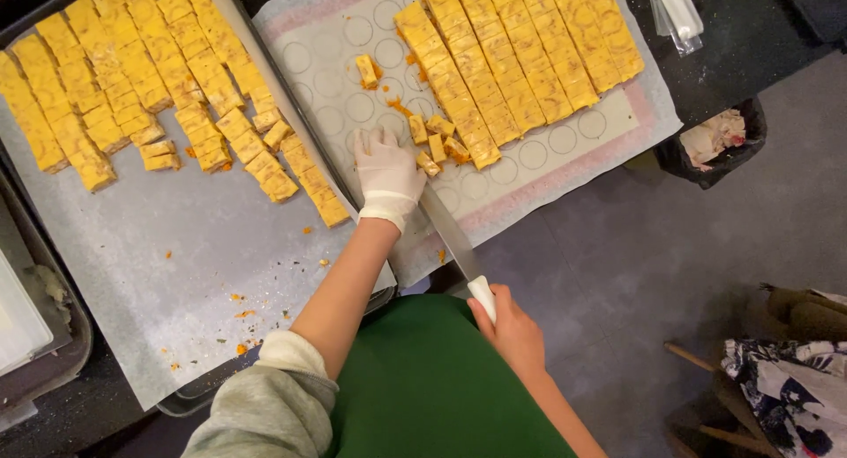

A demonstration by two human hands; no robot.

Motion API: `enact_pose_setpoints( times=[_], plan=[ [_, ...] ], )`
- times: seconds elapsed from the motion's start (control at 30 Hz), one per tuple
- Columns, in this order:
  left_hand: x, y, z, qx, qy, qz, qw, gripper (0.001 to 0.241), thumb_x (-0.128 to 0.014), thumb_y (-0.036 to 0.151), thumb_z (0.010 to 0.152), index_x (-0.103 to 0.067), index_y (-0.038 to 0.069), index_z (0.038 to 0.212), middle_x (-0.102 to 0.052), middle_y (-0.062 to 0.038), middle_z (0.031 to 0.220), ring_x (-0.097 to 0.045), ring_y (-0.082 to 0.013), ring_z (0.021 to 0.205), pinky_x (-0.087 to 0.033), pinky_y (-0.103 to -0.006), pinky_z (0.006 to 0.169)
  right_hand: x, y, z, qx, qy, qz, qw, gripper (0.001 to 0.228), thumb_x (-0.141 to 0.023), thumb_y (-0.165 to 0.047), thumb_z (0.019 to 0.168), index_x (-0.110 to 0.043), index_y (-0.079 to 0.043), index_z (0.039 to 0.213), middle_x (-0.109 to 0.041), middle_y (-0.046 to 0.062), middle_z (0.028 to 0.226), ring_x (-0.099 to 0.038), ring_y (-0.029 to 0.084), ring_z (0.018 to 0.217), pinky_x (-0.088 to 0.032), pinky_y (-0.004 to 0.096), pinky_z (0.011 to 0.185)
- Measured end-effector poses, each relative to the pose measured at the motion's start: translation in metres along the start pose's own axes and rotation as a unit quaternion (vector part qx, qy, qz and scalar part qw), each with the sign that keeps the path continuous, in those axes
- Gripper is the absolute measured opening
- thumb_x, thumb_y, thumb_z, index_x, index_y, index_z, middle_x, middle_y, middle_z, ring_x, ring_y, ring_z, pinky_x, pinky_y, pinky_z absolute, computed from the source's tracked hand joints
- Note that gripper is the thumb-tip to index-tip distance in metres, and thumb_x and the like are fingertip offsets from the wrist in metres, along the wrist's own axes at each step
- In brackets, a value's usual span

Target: Cutting a large sheet of yellow pastry into small rectangular pieces using a chef's knife on a silicone mat.

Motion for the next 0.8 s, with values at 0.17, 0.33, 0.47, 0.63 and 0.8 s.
enact_pose_setpoints(
  times=[0.17,0.33,0.47,0.63,0.8],
  plan=[
    [-0.016,-0.006,0.007,0.026,-0.031,0.014,0.999,0.034,-0.076,0.037,0.067,-0.072,0.012,0.089,-0.056,-0.011,0.113,-0.039,-0.0311,0.126,-0.021,-0.0574,0.111,0.002,0.002,-0.001,-0.008,-0.047,0.058,0.997,0.048,-0.044,-0.063,0.094,-0.044,-0.024,0.122,-0.069,0.019,0.103,-0.07,0.04,0.095,-0.055,0.054,0.081],
    [0.016,0.003,0.01,0.079,-0.033,-0.009,0.996,0.049,-0.075,0.036,0.067,-0.065,0.005,0.104,-0.051,-0.015,0.117,-0.036,-0.0347,0.127,-0.02,-0.0598,0.11,0.004,0.005,0.0,-0.017,-0.076,0.094,0.992,0.048,-0.045,-0.062,0.093,-0.045,-0.024,0.122,-0.07,0.021,0.098,-0.069,0.042,0.096,-0.054,0.054,0.083],
    [0.021,-0.009,0.007,0.071,-0.033,-0.028,0.997,0.067,-0.064,0.052,0.069,-0.058,0.005,0.117,-0.039,-0.024,0.145,-0.033,-0.0426,0.132,-0.014,-0.059,0.113,0.007,0.009,0.006,-0.007,-0.107,0.141,0.984,0.046,-0.037,-0.056,0.092,-0.053,-0.022,0.119,-0.055,-0.001,0.067,-0.055,0.018,0.054,-0.039,0.033,0.053],
    [0.073,-0.046,-0.011,0.069,0.05,-0.262,0.961,0.06,-0.054,0.032,0.08,-0.046,0.01,0.135,-0.046,-0.017,0.136,-0.041,-0.0356,0.126,-0.027,-0.0491,0.107,0.036,-0.009,0.001,-0.027,-0.113,0.164,0.98,0.037,-0.033,-0.048,0.097,-0.052,-0.015,0.098,-0.055,-0.001,0.061,-0.051,0.02,0.056,-0.039,0.035,0.06],
    [0.032,-0.065,-0.017,0.043,-0.119,-0.147,0.981,0.083,-0.065,0.05,0.077,-0.036,0.007,0.142,-0.05,-0.017,0.132,-0.048,-0.0391,0.114,-0.039,-0.0474,0.093,0.038,-0.021,0.005,-0.03,-0.122,0.206,0.97,0.035,-0.037,-0.042,0.099,-0.043,-0.012,0.083,-0.064,0.0,0.064,-0.056,0.017,0.05,-0.043,0.034,0.058]
  ],
)
Point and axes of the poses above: each hand's wrist, its own z-axis towards the middle knuckle, its own x-axis out of the back of the hand, y = z × x, the point moved 3 cm from there along z, towards the middle knuckle
